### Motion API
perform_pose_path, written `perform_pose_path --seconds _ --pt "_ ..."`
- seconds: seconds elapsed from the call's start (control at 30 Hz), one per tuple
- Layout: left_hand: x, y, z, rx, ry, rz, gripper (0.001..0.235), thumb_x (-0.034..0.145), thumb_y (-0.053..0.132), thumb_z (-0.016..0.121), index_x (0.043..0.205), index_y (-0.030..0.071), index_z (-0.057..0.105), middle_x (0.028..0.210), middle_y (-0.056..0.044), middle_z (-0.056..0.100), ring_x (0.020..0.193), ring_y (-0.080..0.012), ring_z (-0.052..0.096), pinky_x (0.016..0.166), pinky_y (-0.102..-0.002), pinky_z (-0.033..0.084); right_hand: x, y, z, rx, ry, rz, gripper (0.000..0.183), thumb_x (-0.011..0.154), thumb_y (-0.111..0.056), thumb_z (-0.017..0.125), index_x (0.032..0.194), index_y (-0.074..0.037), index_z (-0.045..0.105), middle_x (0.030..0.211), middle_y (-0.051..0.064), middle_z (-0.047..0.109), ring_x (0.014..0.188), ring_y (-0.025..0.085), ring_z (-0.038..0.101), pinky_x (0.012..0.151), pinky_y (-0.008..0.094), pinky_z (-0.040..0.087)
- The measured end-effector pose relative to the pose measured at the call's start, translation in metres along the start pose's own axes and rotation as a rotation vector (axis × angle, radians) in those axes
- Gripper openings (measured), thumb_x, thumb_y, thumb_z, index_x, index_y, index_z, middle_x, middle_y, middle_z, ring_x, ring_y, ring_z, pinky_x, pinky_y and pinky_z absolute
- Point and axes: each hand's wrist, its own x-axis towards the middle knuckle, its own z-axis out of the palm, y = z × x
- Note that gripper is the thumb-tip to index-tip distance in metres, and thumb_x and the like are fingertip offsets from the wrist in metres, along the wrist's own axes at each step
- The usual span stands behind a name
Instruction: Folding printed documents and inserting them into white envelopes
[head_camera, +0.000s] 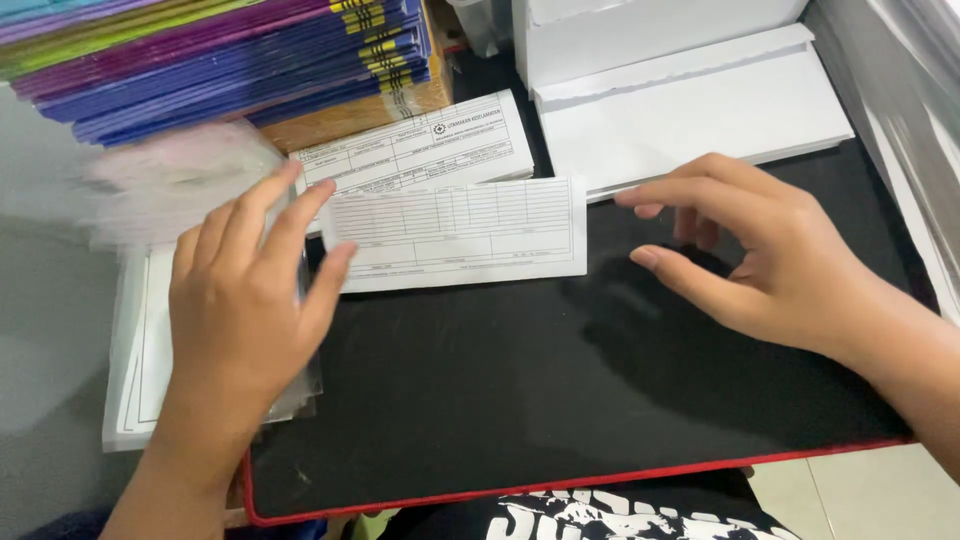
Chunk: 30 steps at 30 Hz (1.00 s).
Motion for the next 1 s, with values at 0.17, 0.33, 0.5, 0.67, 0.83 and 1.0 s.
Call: perform_pose_path --seconds 0.17,0.33,0.5,0.67,0.83,1.0 --pt "-0.004 0.015 0.013 -0.043 -0.147 0.151 0.059 0.079 0.043 0.062 0.128 0.013 0.05 0.137 -0.016 0.043 0.122 -0.0348 0.045 0.098 -0.05 0.033 -0.002 0.004 0.011 0.046 -0.043 0.019 0.03 0.079 -0.014 0.062 0.108 -0.007 0.061 0.088 0.004 0.056 0.064 0.014 0.048 0.059 0.022 0.043" --pt "-0.013 0.022 0.042 -0.086 -0.248 0.188 0.065 0.082 0.041 0.057 0.137 0.014 0.037 0.139 -0.014 0.039 0.126 -0.0319 0.039 0.1 -0.047 0.031 -0.002 0.004 0.016 0.054 -0.138 0.069 0.03 0.079 -0.021 0.06 0.108 -0.012 0.063 0.088 0.001 0.059 0.067 0.01 0.055 0.055 0.019 0.045" --pt "-0.011 0.019 0.047 0.048 -0.137 0.187 0.058 0.085 0.045 0.054 0.133 0.013 0.045 0.137 -0.012 0.043 0.12 -0.03 0.046 0.096 -0.044 0.037 -0.003 0.006 0.017 0.017 -0.14 0.005 0.029 0.08 -0.02 0.06 0.107 -0.012 0.063 0.089 0.001 0.06 0.068 0.011 0.058 0.053 0.021 0.044" --pt "-0.008 0.021 0.045 0.063 -0.155 0.198 0.062 0.086 0.045 0.053 0.137 0.014 0.038 0.14 -0.014 0.038 0.124 -0.0316 0.041 0.1 -0.048 0.032 -0.004 0.006 0.018 -0.015 -0.151 -0.019 0.027 0.079 -0.021 0.06 0.105 -0.014 0.063 0.091 0.0 0.06 0.064 0.012 0.057 0.053 0.023 0.044" --pt "-0.008 0.022 0.045 -0.039 -0.235 0.186 0.068 0.085 0.04 0.052 0.141 0.012 0.027 0.144 -0.014 0.031 0.131 -0.0342 0.032 0.105 -0.054 0.023 -0.005 0.007 0.019 -0.047 -0.17 -0.023 0.026 0.079 -0.022 0.06 0.104 -0.016 0.063 0.092 -0.001 0.06 0.057 0.012 0.056 0.049 0.024 0.044" --pt "-0.008 0.022 0.047 -0.011 -0.224 0.171 0.065 0.088 0.04 0.045 0.142 0.01 0.027 0.139 -0.013 0.041 0.128 -0.0326 0.036 0.105 -0.055 0.02 -0.004 0.01 0.02 -0.052 -0.196 -0.025 0.026 0.079 -0.023 0.059 0.104 -0.015 0.063 0.092 0.0 0.06 0.059 0.013 0.057 0.053 0.025 0.044"
